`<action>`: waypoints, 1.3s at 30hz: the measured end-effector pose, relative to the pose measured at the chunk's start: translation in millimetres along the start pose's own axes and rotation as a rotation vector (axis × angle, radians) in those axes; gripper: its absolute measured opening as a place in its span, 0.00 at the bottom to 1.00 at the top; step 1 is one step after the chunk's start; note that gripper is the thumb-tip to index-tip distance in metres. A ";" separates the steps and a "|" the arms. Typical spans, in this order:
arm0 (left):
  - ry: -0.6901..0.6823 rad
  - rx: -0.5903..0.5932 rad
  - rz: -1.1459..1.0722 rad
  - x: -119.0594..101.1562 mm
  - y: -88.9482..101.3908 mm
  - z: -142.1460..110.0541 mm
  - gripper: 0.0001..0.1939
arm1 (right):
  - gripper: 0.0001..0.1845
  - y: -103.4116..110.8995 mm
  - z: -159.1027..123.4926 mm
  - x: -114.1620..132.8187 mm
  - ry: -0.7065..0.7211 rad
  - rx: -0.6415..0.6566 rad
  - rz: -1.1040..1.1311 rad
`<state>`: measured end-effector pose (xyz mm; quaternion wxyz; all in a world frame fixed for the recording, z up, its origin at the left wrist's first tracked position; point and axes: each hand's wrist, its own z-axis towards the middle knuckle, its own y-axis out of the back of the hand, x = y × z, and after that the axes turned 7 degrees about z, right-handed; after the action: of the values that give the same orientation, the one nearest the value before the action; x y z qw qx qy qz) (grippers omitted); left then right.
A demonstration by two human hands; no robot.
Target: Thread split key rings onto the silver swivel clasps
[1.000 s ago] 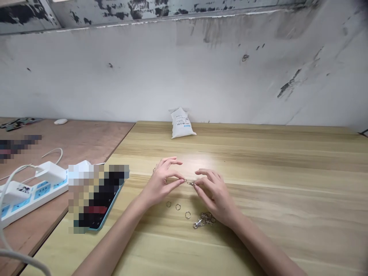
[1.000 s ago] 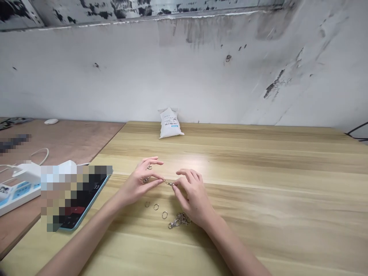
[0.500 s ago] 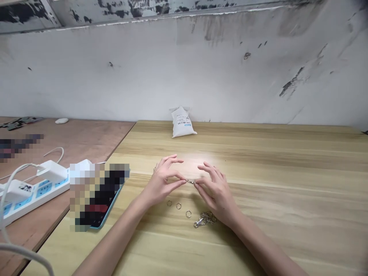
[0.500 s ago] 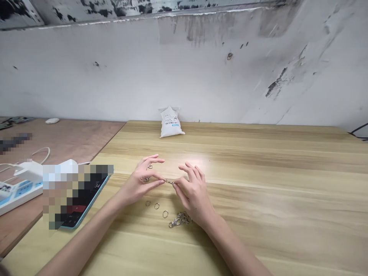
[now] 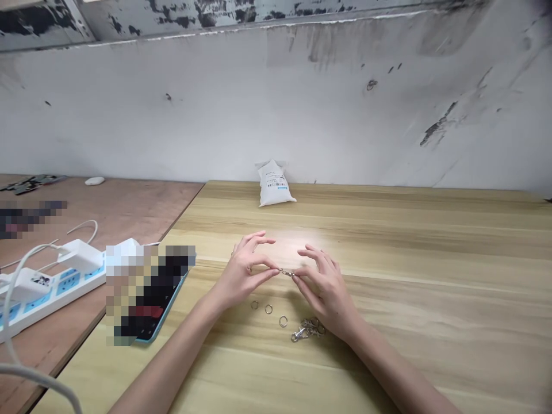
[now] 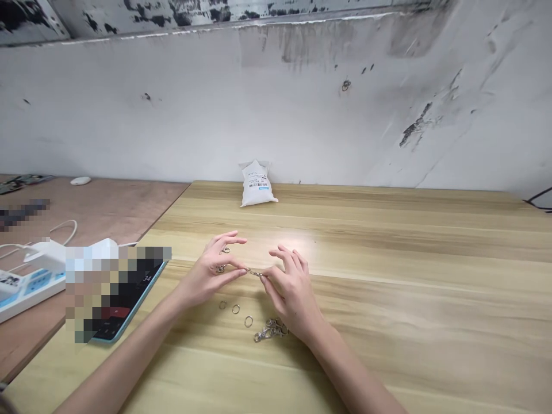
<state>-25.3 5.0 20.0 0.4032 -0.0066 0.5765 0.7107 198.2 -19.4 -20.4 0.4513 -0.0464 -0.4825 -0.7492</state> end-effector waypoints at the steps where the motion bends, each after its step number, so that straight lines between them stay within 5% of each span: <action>1: 0.001 -0.010 -0.004 0.6 0.4 0.1 0.05 | 0.07 -0.1 -0.1 -0.2 -0.007 -0.003 0.001; 12: -0.002 0.031 0.018 -3.4 -1.3 -1.6 0.05 | 0.08 1.5 0.4 2.1 0.017 -0.006 -0.002; 23: -0.224 -0.017 0.471 -10.6 -19.7 -3.5 0.12 | 0.07 -2.9 -2.2 5.8 -0.007 0.018 0.075; 28: -0.100 0.001 0.324 -12.3 -14.2 -3.0 0.05 | 0.08 -0.4 0.1 7.2 -0.146 -0.050 0.206; 31: -0.013 0.056 0.180 -9.8 -11.7 -2.7 0.11 | 0.09 0.6 1.0 7.6 -0.205 -0.061 0.280; 35: -0.018 0.116 0.071 -7.9 -15.1 -2.7 0.08 | 0.09 0.7 0.8 8.5 -0.221 -0.058 0.315; 39: -0.022 0.049 0.035 -6.1 -16.0 -2.2 0.06 | 0.10 1.3 0.9 8.3 -0.226 -0.063 0.324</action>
<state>-12.9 -0.2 9.1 0.3970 0.0212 0.5891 0.7035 193.8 -24.2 -14.8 0.5073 -0.2211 -0.4926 -0.6717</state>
